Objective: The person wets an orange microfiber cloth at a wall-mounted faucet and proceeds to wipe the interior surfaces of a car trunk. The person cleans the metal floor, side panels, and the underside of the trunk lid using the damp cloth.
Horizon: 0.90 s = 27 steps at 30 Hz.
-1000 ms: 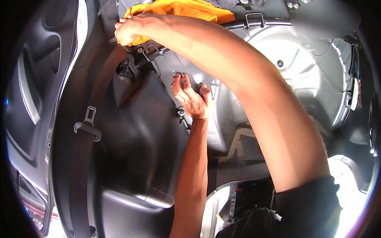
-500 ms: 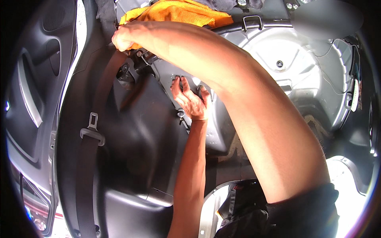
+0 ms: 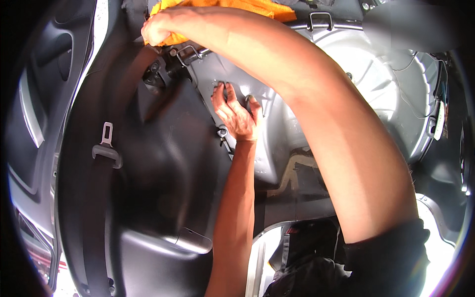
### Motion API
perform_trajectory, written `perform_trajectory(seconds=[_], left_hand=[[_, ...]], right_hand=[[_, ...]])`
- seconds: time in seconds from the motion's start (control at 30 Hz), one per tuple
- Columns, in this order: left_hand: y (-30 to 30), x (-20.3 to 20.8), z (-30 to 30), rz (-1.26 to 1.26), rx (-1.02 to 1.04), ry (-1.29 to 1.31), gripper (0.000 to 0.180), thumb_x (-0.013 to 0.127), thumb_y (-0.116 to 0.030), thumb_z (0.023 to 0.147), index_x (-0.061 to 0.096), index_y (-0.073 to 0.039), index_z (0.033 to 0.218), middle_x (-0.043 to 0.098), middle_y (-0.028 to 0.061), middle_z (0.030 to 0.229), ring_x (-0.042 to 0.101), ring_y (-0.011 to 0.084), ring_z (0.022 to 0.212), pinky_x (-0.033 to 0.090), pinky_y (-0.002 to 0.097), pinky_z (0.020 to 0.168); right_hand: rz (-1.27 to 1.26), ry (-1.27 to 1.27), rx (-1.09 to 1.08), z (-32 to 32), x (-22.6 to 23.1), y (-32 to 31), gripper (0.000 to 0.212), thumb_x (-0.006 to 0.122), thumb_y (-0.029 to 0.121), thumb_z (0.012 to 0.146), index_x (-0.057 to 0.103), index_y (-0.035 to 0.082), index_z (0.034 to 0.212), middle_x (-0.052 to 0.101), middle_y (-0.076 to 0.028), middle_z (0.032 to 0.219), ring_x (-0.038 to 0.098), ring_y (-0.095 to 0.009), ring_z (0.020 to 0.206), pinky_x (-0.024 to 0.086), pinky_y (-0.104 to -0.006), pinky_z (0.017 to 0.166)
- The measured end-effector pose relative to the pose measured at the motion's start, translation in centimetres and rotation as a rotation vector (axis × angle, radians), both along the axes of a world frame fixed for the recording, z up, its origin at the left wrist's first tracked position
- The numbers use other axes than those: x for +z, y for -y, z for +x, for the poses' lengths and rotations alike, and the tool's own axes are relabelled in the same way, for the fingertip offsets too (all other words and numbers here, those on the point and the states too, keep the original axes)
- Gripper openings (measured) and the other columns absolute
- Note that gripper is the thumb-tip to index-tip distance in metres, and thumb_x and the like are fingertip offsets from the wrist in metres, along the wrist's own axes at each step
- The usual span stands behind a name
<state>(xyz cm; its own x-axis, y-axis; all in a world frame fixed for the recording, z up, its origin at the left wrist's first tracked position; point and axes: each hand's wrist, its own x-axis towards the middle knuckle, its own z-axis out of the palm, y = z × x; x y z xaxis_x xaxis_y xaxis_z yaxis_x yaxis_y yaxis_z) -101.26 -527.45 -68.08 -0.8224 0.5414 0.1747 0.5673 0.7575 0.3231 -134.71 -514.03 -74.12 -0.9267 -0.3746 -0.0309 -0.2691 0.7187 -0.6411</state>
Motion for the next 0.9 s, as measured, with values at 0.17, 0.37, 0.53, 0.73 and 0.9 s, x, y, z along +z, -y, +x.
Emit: perform_trajectory(seconds=[0.17, 0.37, 0.53, 0.73, 0.9], left_hand=[[-2.5, -0.1, -0.2, 0.036, -0.027, 0.102, 0.063, 0.065, -0.025, 0.093, 0.047, 0.002, 0.148, 0.044, 0.0231, 0.153, 0.040, 0.0440, 0.142, 0.035, 0.0600, 0.120], [1.0, 0.9, 0.5, 0.019, 0.048, 0.123, 0.066, 0.067, -0.023, 0.091, 0.047, -0.001, 0.149, 0.043, 0.0227, 0.154, 0.039, 0.0446, 0.143, 0.032, 0.0605, 0.122], [-2.5, 1.1, -0.7, 0.061, -0.013, 0.175, 0.070, 0.068, -0.023, 0.089, 0.043, -0.002, 0.151, 0.042, 0.0217, 0.155, 0.037, 0.0440, 0.145, 0.030, 0.0599, 0.124], [-2.0, 1.0, -0.7, 0.068, 0.007, 0.152, 0.067, 0.067, -0.023, 0.090, 0.044, -0.003, 0.150, 0.042, 0.0206, 0.154, 0.037, 0.0417, 0.146, 0.030, 0.0578, 0.125], [-0.3, 1.2, 0.2, 0.037, 0.043, 0.168, 0.069, 0.069, -0.024, 0.089, 0.044, -0.004, 0.151, 0.042, 0.0191, 0.155, 0.038, 0.0405, 0.147, 0.031, 0.0561, 0.125]], right_hand=[[-0.172, 0.003, -0.055, 0.8, -2.2, -4.7, 0.026, 0.079, 0.018, 0.073, 0.058, 0.004, 0.067, 0.045, -0.008, 0.057, 0.052, -0.027, 0.055, 0.041, -0.0430, 0.053], [0.036, 0.094, -0.119, 12.5, 7.7, -9.8, 0.027, 0.064, 0.028, 0.090, 0.070, 0.002, 0.096, 0.071, -0.020, 0.090, 0.072, -0.038, 0.092, 0.055, -0.0528, 0.079], [-0.451, 0.384, -0.092, 11.1, 7.5, -22.4, 0.030, 0.061, 0.026, 0.096, 0.077, 0.003, 0.107, 0.076, -0.020, 0.094, 0.075, -0.032, 0.088, 0.058, -0.0436, 0.077], [-0.107, -0.268, -0.111, 9.1, 0.0, -8.9, 0.049, 0.058, 0.019, 0.103, 0.056, 0.011, 0.151, 0.063, -0.008, 0.148, 0.059, -0.024, 0.136, 0.046, -0.0423, 0.113], [0.480, 0.017, 0.026, 14.2, 9.1, -12.8, 0.037, 0.065, 0.008, 0.090, 0.072, 0.003, 0.125, 0.072, -0.015, 0.129, 0.068, -0.035, 0.120, 0.055, -0.0507, 0.099]])
